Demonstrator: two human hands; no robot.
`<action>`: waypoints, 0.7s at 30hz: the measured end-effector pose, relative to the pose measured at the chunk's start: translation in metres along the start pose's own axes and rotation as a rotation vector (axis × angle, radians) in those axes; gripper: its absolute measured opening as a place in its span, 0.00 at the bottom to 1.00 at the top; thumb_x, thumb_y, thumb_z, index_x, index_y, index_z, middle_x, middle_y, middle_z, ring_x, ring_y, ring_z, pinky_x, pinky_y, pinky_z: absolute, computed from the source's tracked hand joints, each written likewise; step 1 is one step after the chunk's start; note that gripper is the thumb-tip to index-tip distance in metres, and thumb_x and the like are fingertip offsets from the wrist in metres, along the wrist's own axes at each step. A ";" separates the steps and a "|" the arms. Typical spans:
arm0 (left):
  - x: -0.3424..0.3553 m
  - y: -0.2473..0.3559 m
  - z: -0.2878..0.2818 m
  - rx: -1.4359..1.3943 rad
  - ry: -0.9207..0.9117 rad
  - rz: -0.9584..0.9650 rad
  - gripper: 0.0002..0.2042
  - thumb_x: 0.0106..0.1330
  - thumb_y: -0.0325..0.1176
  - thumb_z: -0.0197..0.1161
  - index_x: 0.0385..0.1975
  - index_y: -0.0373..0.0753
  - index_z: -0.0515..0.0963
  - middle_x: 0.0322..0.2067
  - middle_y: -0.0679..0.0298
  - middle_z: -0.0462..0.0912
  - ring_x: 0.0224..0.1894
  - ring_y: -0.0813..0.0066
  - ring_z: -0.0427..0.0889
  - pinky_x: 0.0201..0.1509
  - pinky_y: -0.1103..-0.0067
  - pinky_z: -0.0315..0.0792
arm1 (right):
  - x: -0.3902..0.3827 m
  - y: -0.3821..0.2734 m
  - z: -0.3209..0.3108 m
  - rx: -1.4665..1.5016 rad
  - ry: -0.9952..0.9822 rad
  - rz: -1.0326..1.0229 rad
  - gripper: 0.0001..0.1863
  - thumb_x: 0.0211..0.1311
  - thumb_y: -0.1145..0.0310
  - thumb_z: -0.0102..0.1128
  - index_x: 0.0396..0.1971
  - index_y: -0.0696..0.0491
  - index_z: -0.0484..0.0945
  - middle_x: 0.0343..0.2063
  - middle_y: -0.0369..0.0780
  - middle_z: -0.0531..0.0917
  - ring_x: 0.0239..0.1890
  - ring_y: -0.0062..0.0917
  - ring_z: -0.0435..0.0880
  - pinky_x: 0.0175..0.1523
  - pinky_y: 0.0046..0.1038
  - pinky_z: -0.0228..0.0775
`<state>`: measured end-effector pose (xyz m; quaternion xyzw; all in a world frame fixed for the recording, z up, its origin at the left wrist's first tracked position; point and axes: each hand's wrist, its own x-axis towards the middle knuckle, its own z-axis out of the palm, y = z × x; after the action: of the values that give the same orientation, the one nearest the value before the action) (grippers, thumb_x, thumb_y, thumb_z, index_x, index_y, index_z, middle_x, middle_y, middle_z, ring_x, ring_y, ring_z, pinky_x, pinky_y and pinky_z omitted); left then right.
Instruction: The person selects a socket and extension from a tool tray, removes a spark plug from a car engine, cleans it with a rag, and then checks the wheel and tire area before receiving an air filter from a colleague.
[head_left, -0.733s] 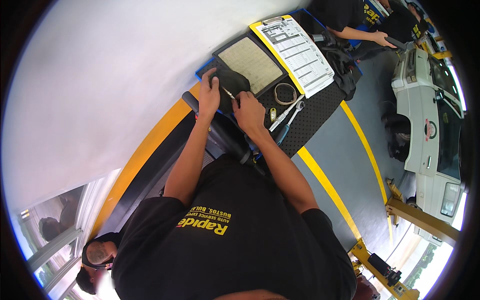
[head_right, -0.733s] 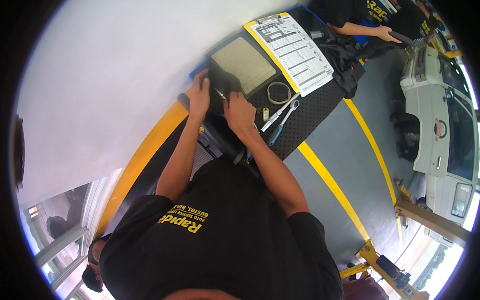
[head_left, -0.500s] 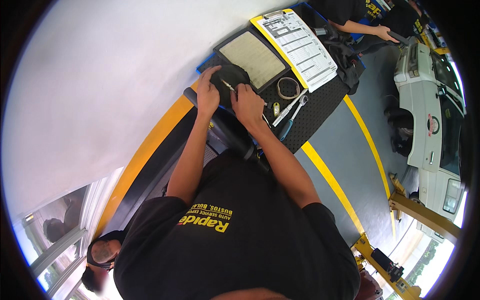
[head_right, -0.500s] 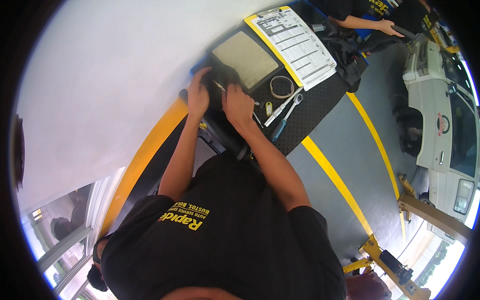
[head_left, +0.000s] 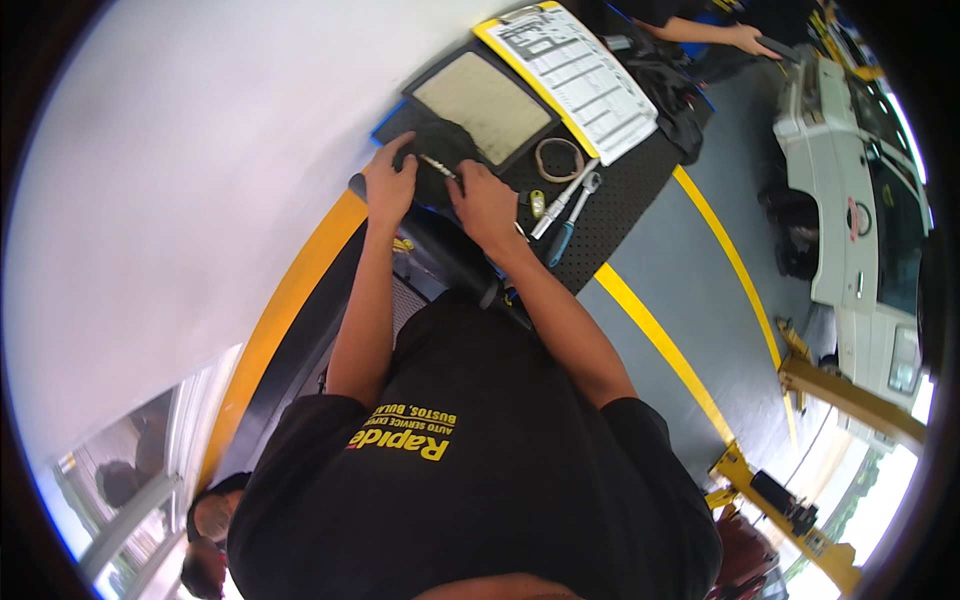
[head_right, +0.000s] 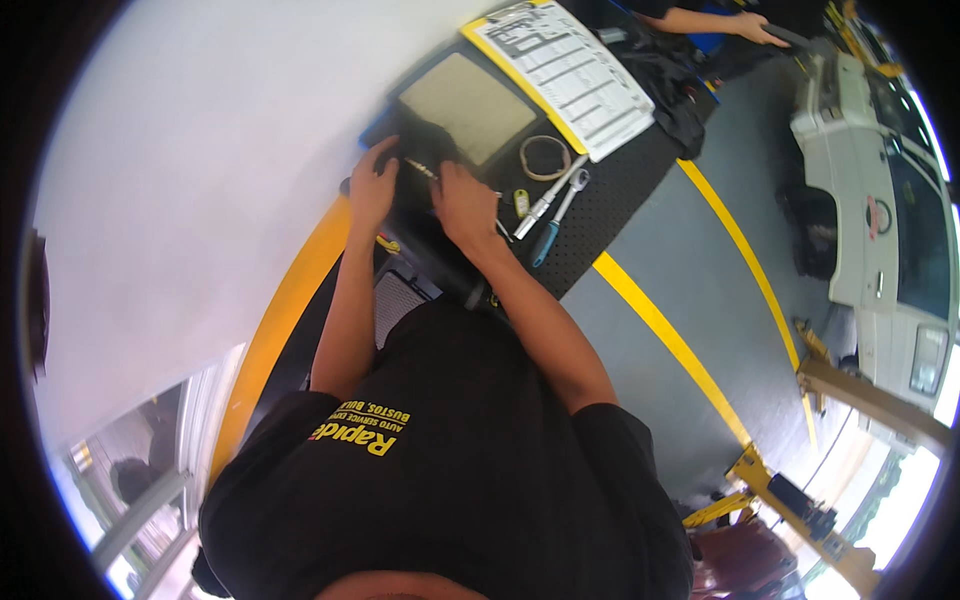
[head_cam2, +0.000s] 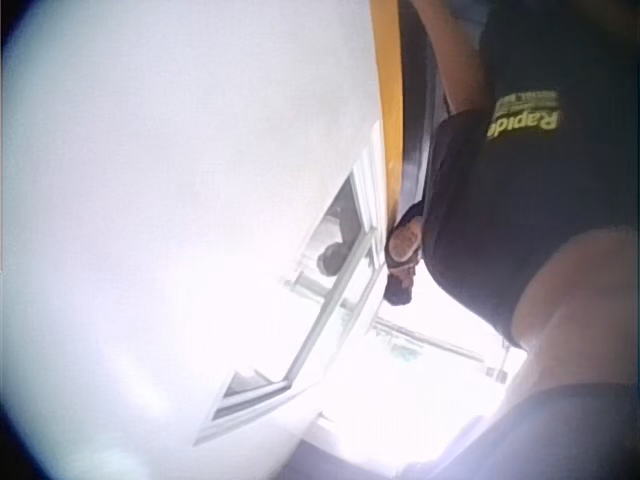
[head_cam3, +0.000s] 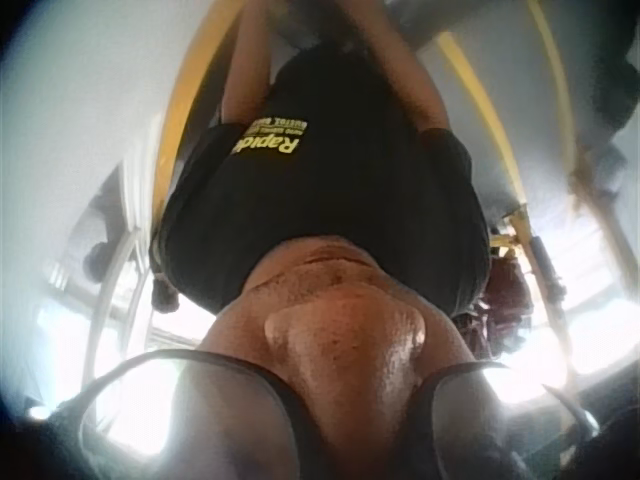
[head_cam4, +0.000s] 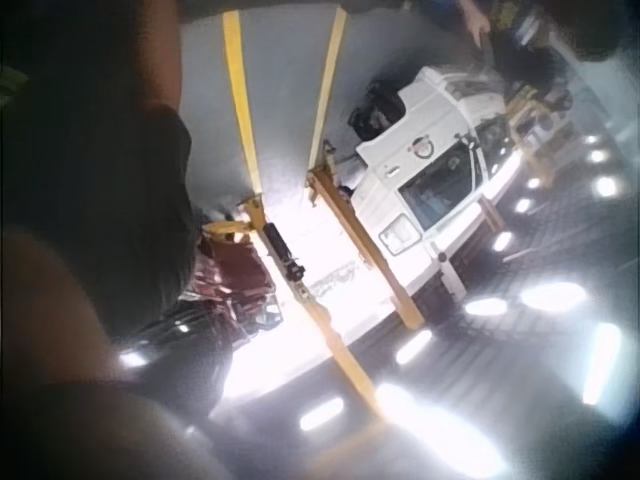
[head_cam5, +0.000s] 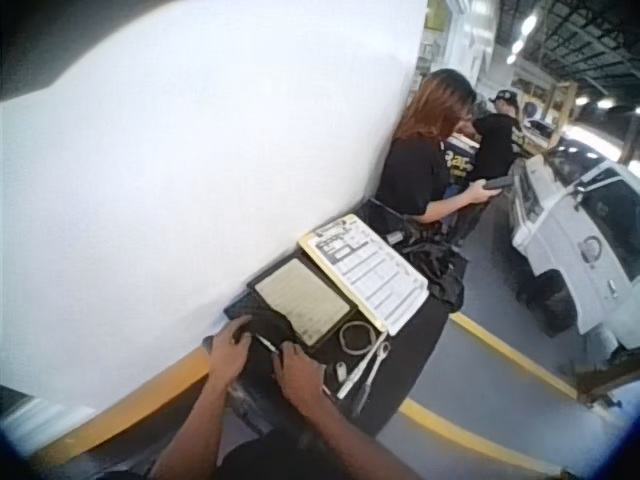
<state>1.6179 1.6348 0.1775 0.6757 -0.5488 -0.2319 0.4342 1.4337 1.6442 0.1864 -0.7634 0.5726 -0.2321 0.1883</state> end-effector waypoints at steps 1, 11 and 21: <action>-0.004 0.005 0.004 -0.020 0.038 -0.017 0.23 0.72 0.30 0.62 0.67 0.38 0.79 0.62 0.49 0.84 0.66 0.51 0.82 0.72 0.65 0.72 | 0.003 0.002 0.004 -0.021 -0.008 -0.015 0.13 0.74 0.58 0.63 0.44 0.53 0.79 0.42 0.47 0.88 0.40 0.49 0.90 0.43 0.50 0.82; -0.001 0.021 -0.009 -0.388 -0.029 -0.331 0.26 0.76 0.33 0.65 0.71 0.29 0.73 0.58 0.46 0.85 0.57 0.64 0.85 0.62 0.72 0.77 | 0.000 0.002 0.008 -0.025 0.051 -0.059 0.13 0.74 0.60 0.64 0.40 0.55 0.77 0.36 0.46 0.86 0.35 0.47 0.90 0.37 0.48 0.82; 0.015 -0.008 -0.014 -0.065 0.150 -0.056 0.15 0.78 0.29 0.58 0.57 0.31 0.84 0.56 0.51 0.88 0.59 0.58 0.86 0.65 0.66 0.77 | -0.017 0.001 -0.007 0.047 0.104 -0.017 0.10 0.76 0.61 0.59 0.46 0.52 0.78 0.40 0.45 0.82 0.39 0.47 0.89 0.40 0.51 0.81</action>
<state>1.6376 1.6260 0.1807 0.6919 -0.4877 -0.2104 0.4891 1.4253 1.6605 0.1894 -0.7505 0.5696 -0.2863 0.1740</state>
